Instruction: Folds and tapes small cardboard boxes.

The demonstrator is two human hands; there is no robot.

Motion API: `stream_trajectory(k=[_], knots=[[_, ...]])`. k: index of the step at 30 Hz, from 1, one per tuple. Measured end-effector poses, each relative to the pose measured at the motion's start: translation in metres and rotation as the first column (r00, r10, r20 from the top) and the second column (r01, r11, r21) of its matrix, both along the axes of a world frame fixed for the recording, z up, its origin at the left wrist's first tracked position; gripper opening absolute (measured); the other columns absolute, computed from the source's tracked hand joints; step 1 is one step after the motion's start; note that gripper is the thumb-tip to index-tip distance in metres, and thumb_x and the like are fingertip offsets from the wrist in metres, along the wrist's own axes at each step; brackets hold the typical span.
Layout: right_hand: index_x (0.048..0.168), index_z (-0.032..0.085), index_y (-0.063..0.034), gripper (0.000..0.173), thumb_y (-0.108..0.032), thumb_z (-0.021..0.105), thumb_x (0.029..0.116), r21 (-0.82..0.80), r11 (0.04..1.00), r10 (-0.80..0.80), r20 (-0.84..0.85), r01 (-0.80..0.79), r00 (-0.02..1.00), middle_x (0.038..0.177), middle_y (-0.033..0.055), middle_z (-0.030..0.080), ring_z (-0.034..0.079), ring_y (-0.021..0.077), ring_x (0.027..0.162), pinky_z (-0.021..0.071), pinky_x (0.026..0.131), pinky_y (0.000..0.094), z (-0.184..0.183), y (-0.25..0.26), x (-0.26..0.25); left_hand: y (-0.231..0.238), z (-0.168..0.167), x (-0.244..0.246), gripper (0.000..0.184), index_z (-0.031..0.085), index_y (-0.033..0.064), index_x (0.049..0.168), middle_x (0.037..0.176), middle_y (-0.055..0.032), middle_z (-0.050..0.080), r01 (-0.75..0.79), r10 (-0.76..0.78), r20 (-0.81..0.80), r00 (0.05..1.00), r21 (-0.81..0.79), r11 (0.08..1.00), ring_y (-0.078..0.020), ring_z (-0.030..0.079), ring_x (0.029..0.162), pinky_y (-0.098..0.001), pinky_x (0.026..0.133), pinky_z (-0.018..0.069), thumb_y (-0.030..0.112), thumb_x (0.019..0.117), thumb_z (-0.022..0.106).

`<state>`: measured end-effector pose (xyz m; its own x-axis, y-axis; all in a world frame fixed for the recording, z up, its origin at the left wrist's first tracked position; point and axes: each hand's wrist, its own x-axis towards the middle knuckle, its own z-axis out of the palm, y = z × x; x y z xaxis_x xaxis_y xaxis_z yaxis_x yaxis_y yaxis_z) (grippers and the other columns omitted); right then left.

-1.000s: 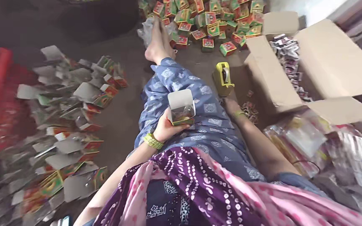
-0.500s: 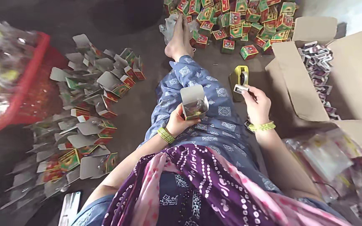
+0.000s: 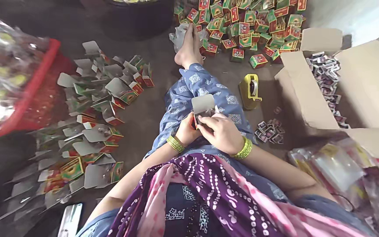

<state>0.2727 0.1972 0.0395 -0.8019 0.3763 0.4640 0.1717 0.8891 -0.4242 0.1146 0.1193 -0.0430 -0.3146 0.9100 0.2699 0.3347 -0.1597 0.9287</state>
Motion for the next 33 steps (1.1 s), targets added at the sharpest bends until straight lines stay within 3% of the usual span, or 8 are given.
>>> stream_trajectory(k=[6,15,20,24,26,28,30,33], knots=[[0.106,0.075,-0.0058,0.036,-0.035,0.054,0.1039,0.155,0.978,0.097,0.249,-0.138,0.964,0.103,0.0125,0.068,0.065,0.0301,0.099,0.0567,0.083,0.0415,0.007,0.000,-0.003,0.002,-0.003,0.003,0.039,0.062,-0.0056,0.116,0.100,-0.0072,0.072,-0.015,0.015,0.003,1.000,-0.023,1.000,-0.0079,0.069,0.097,-0.0299,0.092,0.0567,0.019,0.0871,0.074],[0.090,0.073,-0.0070,0.028,-0.028,0.058,0.1009,0.184,0.967,0.112,0.314,-0.176,0.943,0.112,0.0143,0.067,0.064,0.0324,0.109,0.0548,0.090,0.0488,0.006,0.007,-0.007,0.002,-0.004,0.004,0.066,0.048,-0.0124,0.135,0.113,-0.0122,0.070,0.043,-0.044,-0.049,0.998,-0.029,0.999,-0.0102,0.068,0.108,-0.0305,0.100,0.0548,0.021,0.0856,0.076],[0.115,0.076,-0.0195,0.027,-0.036,0.073,0.0939,0.116,0.987,-0.089,-0.178,0.111,0.980,0.127,0.0128,0.066,0.058,0.0319,0.124,0.0471,0.104,0.0535,-0.008,0.022,0.014,0.000,0.000,0.003,0.093,0.018,-0.0159,0.146,0.131,-0.0231,0.058,0.078,-0.087,0.043,0.995,0.192,0.978,-0.0168,0.063,0.122,-0.0354,0.106,0.0538,0.024,0.0881,0.078],[0.136,0.059,-0.0076,0.064,-0.040,0.082,0.0864,-0.371,0.925,-0.186,-0.245,0.085,0.952,0.138,0.0128,0.059,0.055,0.0248,0.129,0.0492,0.106,0.0451,-0.021,0.043,0.023,-0.002,-0.001,0.006,0.110,-0.009,-0.0008,0.157,0.148,-0.0218,0.046,0.112,-0.173,0.190,0.966,0.296,0.948,-0.0203,0.060,0.127,-0.0413,0.106,0.0550,0.024,0.0921,0.077],[0.146,0.052,-0.0025,0.063,-0.031,0.075,0.0947,-0.609,0.787,-0.071,-0.247,-0.098,0.966,0.135,0.0129,0.063,0.063,0.0192,0.120,0.0562,0.101,0.0378,-0.027,0.046,0.023,-0.004,0.003,0.008,0.107,-0.005,-0.0011,0.158,0.148,-0.0190,0.049,0.133,-0.196,0.201,0.960,0.291,0.947,-0.0191,0.062,0.125,-0.0405,0.104,0.0566,0.022,0.0927,0.076],[0.151,0.043,0.0045,0.063,-0.028,0.065,0.1018,-0.695,0.675,0.072,-0.272,-0.247,0.960,0.139,0.0172,0.061,0.063,0.0191,0.124,0.0543,0.106,0.0369,-0.032,0.043,0.022,-0.006,0.005,0.008,0.098,0.007,-0.0011,0.158,0.144,-0.0159,0.054,0.148,-0.215,0.196,0.957,0.306,0.940,-0.0186,0.065,0.121,-0.0402,0.102,0.0581,0.020,0.0927,0.076],[0.148,0.045,0.0085,0.062,-0.032,0.062,0.1034,-0.657,0.672,0.179,-0.305,-0.343,0.935,0.142,0.0185,0.059,0.062,0.0189,0.126,0.0526,0.109,0.0373,-0.038,0.040,0.021,-0.008,0.005,0.008,0.083,0.026,0.0001,0.153,0.136,-0.0120,0.060,0.160,-0.230,0.186,0.955,0.330,0.930,-0.0172,0.067,0.115,-0.0388,0.099,0.0593,0.017,0.0910,0.078],[0.129,0.059,0.0057,0.050,-0.039,0.057,0.1056,-0.569,0.709,0.284,-0.310,-0.416,0.907,0.120,0.0124,0.067,0.066,0.0123,0.109,0.0577,0.096,0.0335,-0.041,0.040,0.021,-0.010,0.005,0.008,0.065,0.041,0.0014,0.138,0.121,-0.0084,0.066,0.189,-0.247,0.160,0.956,0.311,0.931,-0.0139,0.070,0.103,-0.0350,0.091,0.0620,0.018,0.0887,0.080]])
